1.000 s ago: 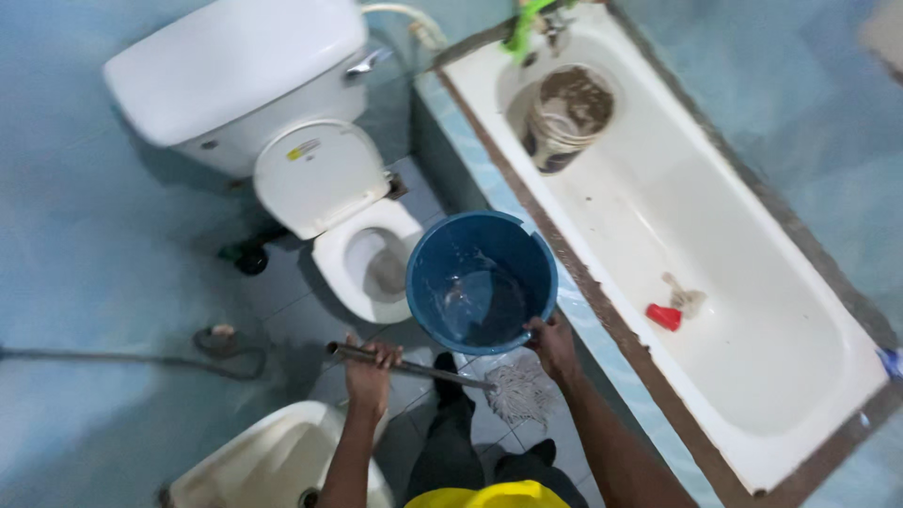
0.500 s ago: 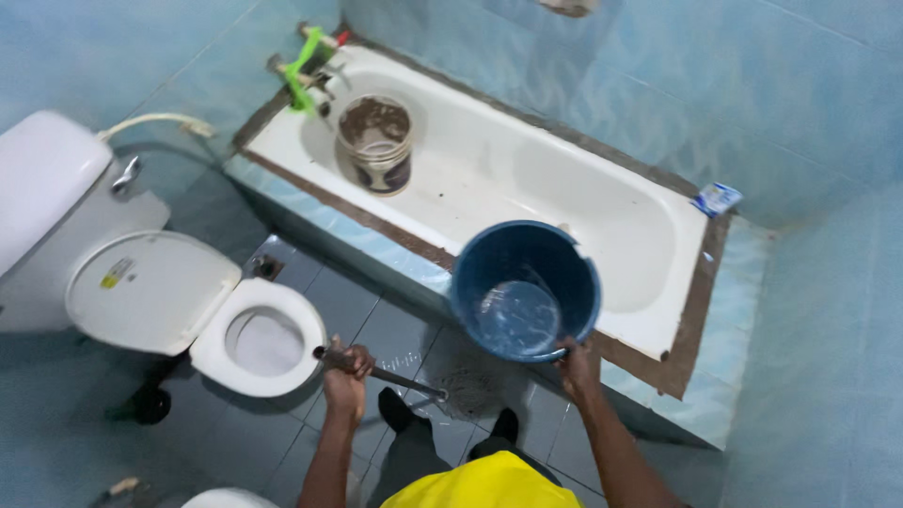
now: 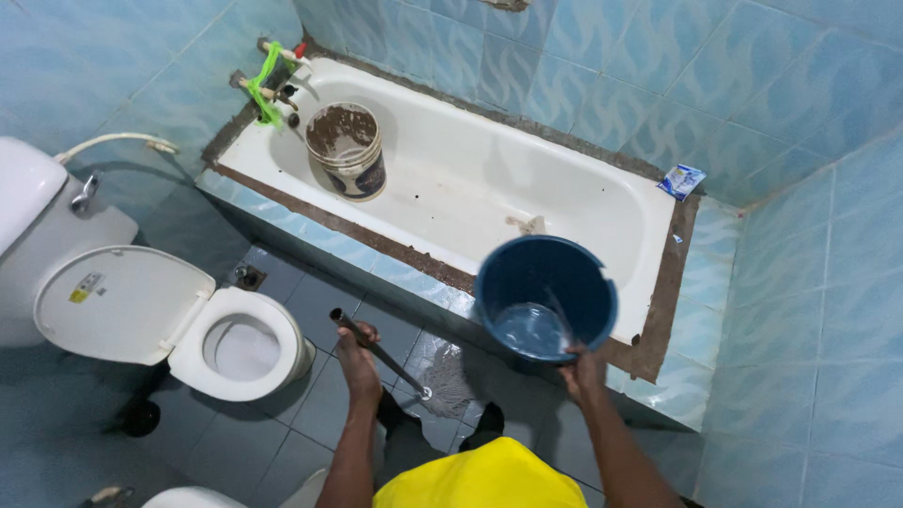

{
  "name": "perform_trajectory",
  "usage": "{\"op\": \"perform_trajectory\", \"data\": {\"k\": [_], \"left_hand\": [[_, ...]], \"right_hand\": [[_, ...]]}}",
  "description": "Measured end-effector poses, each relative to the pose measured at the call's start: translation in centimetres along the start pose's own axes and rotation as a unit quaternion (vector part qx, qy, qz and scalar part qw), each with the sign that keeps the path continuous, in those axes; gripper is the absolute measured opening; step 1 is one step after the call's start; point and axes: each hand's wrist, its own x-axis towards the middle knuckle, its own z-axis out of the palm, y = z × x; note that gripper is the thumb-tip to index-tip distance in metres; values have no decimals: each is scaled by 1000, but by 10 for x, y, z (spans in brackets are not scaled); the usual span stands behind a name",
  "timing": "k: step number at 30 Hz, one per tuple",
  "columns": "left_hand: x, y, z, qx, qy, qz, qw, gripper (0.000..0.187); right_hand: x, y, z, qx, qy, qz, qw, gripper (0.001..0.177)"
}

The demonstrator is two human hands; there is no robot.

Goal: The person cleans a bathroom by mopping the floor with a mop, rinsing the mop in a bucket of water, and pouring water into the toilet and bathtub.

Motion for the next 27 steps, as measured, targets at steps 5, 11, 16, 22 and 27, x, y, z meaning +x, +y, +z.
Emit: {"op": "perform_trajectory", "data": {"k": [5, 11, 16, 22, 27], "left_hand": [[1, 6, -22, 108, 34, -14, 994, 50], [18, 27, -42, 227, 59, -182, 955, 31], [49, 6, -76, 71, 98, -206, 971, 16], [81, -48, -136, 92, 101, -148, 979, 17], [102, -28, -137, 124, 237, -212, 940, 26]], "right_hand": [[9, 39, 66, -35, -81, 0, 996, 18], [3, 64, 171, -51, -136, 73, 987, 23], [13, 76, 231, -154, -241, 54, 957, 30], [37, 102, 282, -190, -266, 97, 940, 43], [52, 118, 325, -332, -248, 120, 902, 48]]}}
